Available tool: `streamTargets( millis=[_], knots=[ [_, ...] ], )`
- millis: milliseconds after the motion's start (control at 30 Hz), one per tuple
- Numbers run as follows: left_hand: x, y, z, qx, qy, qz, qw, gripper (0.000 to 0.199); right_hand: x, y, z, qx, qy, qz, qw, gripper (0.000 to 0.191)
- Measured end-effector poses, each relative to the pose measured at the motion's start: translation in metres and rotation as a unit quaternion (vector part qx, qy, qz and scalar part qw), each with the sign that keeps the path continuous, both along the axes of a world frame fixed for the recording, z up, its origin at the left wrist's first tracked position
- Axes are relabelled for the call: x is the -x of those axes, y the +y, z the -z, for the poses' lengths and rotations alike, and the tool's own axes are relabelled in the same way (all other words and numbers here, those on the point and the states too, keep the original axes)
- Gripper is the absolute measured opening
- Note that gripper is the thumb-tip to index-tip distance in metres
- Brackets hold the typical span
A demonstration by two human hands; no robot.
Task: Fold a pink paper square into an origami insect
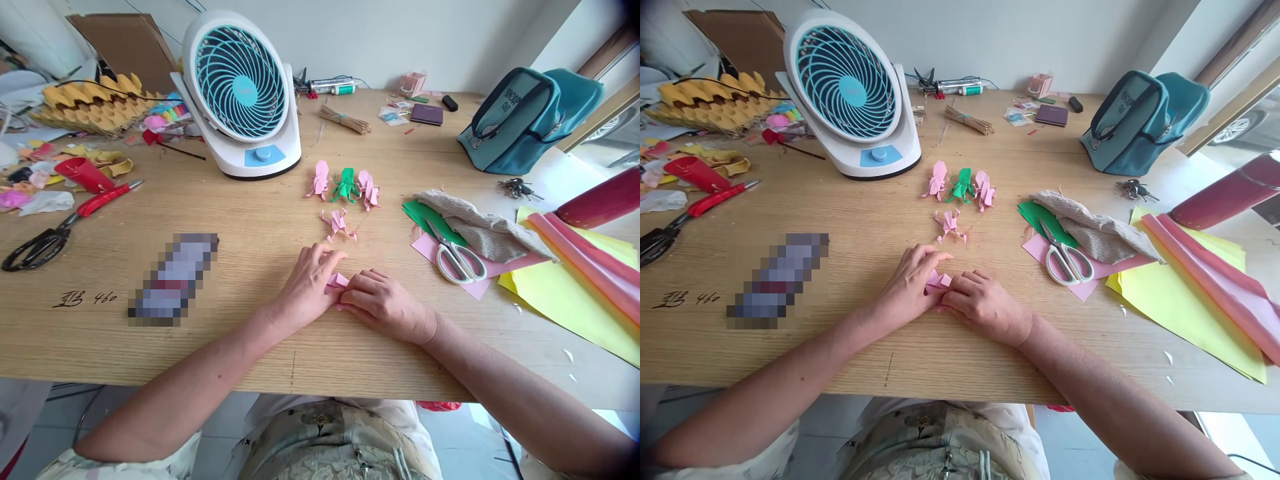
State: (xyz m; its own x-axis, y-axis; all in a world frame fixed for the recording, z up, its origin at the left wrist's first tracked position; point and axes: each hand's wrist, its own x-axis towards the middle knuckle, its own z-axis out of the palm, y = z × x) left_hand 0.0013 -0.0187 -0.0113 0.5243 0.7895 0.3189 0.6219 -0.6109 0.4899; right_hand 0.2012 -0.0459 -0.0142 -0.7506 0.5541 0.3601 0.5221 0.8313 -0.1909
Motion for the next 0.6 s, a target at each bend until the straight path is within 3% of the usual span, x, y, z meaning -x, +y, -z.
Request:
streamTargets(
  millis=[100,167,233,333,500,600],
  knots=[
    [0.006,-0.004,-0.003,0.037,0.004,0.114,0.993,0.015,-0.002,0.0,-0.002,0.035,0.029,0.005,0.999,0.023],
    [0.012,-0.007,-0.006,0.076,-0.015,0.146,0.986,0.017,-0.004,0.0,-0.004,0.065,0.046,0.005,0.997,0.022],
    [0.016,-0.01,-0.007,0.087,-0.023,0.149,0.985,0.018,-0.007,0.0,-0.004,0.101,0.064,0.006,0.993,0.021],
    [0.018,-0.013,-0.006,0.086,-0.011,0.149,0.985,0.005,-0.009,0.001,-0.003,0.136,0.082,0.019,0.987,0.017],
    [0.01,-0.015,0.001,0.023,0.023,0.105,0.994,0.01,-0.009,0.001,-0.001,0.127,0.066,0.055,0.988,0.016],
    [0.007,-0.016,0.0,0.001,0.033,0.084,0.996,0.01,-0.013,0.002,-0.003,0.162,0.079,0.06,0.982,0.012]
  ],
)
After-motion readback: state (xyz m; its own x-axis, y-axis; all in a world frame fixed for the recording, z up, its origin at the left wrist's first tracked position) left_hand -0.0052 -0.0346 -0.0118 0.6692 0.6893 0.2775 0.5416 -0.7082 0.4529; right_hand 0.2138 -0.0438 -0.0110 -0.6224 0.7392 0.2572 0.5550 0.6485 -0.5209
